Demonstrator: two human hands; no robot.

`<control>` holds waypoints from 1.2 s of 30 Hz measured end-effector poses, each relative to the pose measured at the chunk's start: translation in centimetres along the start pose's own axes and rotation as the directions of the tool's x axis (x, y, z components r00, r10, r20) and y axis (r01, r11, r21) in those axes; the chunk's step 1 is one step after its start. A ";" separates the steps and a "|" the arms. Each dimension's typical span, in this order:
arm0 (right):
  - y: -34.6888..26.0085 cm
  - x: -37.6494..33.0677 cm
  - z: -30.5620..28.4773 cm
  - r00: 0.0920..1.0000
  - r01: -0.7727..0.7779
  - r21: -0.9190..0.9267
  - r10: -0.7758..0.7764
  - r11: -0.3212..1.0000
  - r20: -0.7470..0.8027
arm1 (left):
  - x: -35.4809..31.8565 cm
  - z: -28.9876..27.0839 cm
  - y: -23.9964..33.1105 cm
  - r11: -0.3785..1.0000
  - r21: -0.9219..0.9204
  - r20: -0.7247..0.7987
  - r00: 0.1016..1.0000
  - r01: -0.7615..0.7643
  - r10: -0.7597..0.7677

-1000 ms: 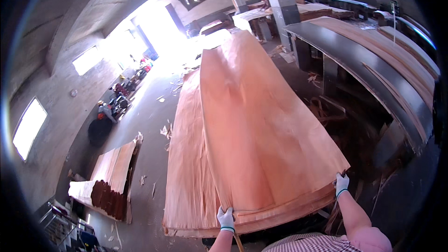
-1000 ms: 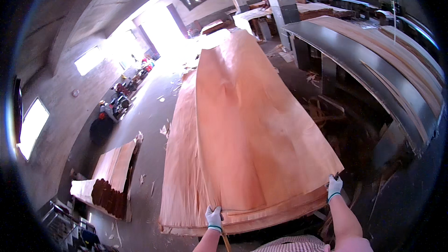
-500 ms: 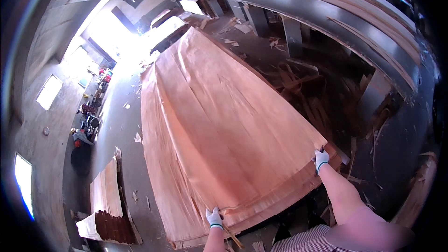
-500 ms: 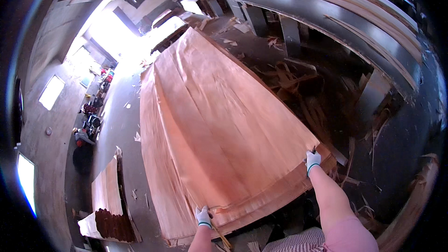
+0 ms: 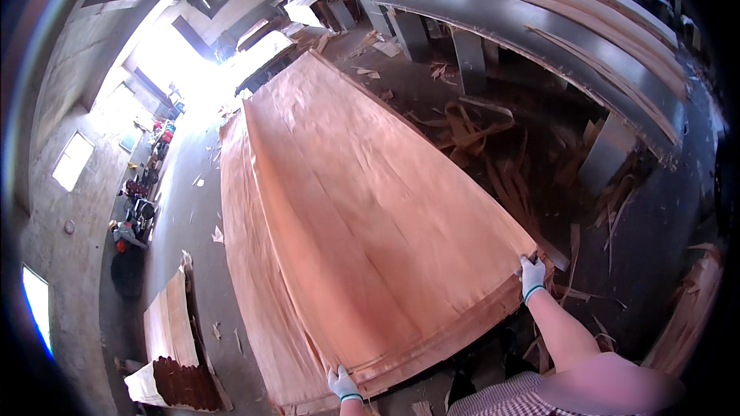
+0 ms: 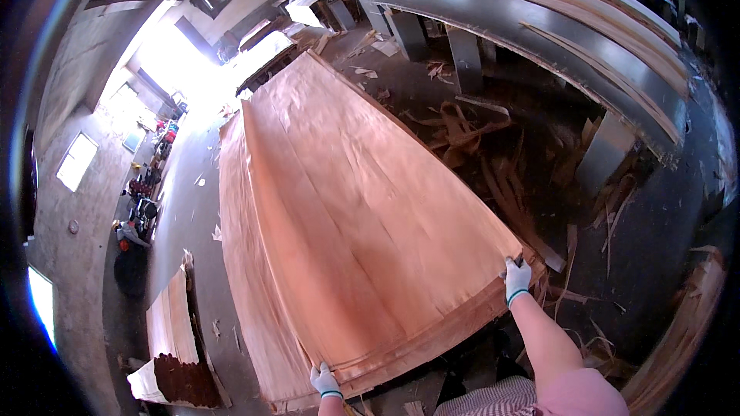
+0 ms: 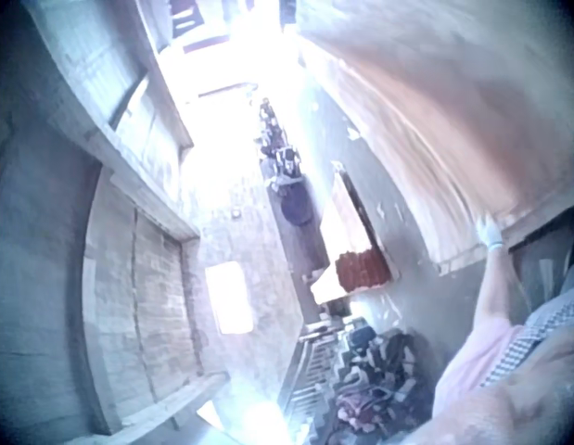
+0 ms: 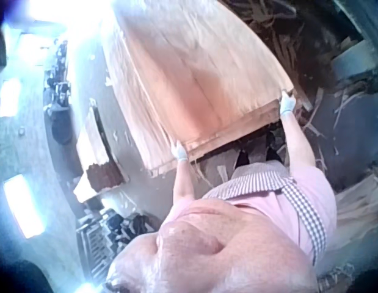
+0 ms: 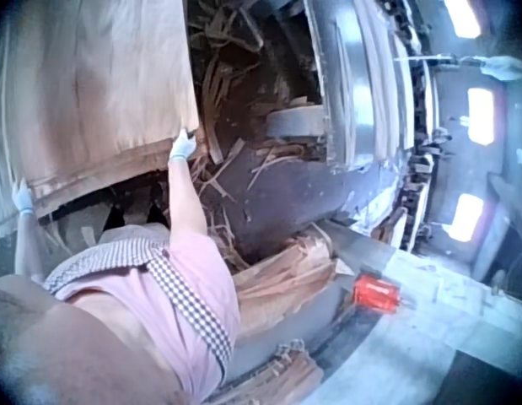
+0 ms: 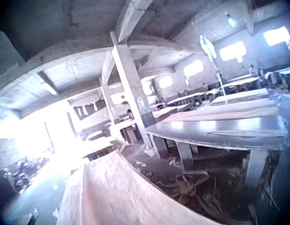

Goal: The person trims and sorts wood veneers, using a utility knife to cut off rough edges and a long stick to flip and stack the sheets.

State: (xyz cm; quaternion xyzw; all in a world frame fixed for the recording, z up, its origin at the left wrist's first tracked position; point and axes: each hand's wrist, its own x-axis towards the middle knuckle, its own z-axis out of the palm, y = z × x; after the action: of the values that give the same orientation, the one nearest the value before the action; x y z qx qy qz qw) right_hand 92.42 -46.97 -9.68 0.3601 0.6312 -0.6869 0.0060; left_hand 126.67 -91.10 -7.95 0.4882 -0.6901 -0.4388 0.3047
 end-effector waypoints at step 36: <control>4.3 5.9 -1.8 0.971 -0.238 0.038 0.238 0.970 0.015 | 2.7 -7.4 -1.4 0.812 0.379 0.080 0.858 0.444 -0.507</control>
State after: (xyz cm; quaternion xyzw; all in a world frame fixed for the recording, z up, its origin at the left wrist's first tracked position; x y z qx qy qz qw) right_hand 90.93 -43.63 -16.21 0.4298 0.5698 -0.6953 0.0844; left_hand 132.63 -96.08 -6.08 0.6504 -0.6361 -0.4140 0.0309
